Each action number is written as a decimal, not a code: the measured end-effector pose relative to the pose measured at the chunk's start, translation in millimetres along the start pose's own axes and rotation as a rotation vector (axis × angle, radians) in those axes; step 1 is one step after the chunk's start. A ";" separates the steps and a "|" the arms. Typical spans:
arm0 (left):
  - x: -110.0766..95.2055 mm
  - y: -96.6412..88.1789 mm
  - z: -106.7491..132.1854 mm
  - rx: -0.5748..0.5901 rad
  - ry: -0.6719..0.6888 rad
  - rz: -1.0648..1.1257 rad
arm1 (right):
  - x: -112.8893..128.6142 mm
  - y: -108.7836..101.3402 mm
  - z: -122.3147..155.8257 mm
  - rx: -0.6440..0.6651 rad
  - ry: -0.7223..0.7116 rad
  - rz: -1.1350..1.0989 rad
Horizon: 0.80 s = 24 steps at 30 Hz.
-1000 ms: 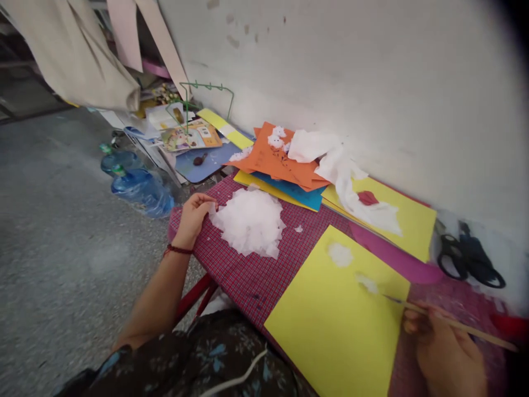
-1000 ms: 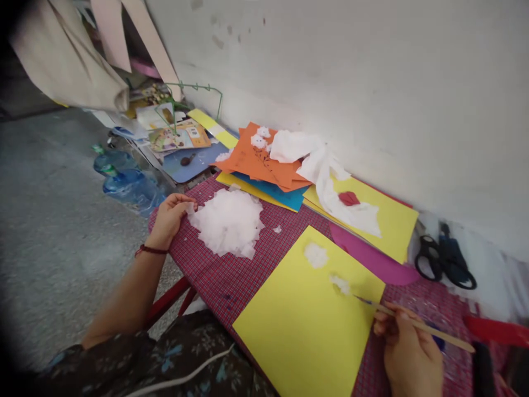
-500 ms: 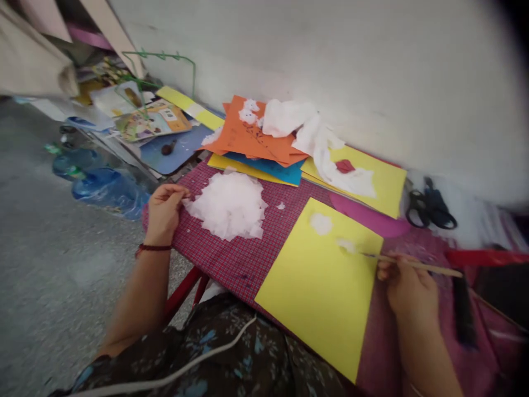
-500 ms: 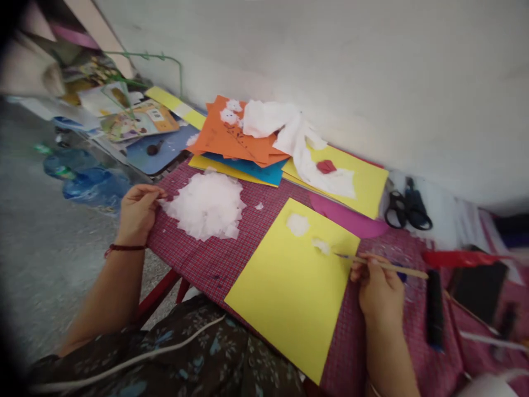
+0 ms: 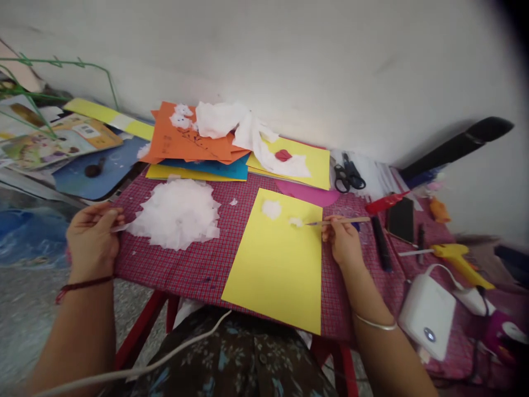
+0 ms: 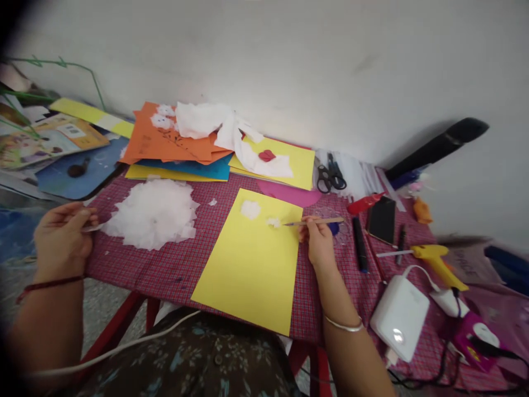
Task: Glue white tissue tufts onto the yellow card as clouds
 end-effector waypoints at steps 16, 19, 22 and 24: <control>4.7 1.1 14.4 0.003 -0.150 0.197 | -4.4 -6.8 -6.0 -0.126 0.024 0.176; -0.7 -1.6 13.7 0.047 -0.161 0.159 | -12.8 -11.5 -8.8 -0.129 -0.010 0.192; -14.7 -9.9 11.6 0.149 -0.098 -0.090 | -22.5 -14.9 -13.7 -0.116 -0.032 0.237; -22.8 -16.8 12.5 0.226 -0.073 -0.341 | -23.0 -15.6 -16.2 -0.109 -0.078 0.377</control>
Point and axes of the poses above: each hand's wrist, its own z-axis away from the middle knuckle, its own y-axis out of the palm, x = y × z, the point moved 6 cm from there along -z, towards the middle knuckle, and after that the axes turned 15 degrees about z, right-handed, at the moved point
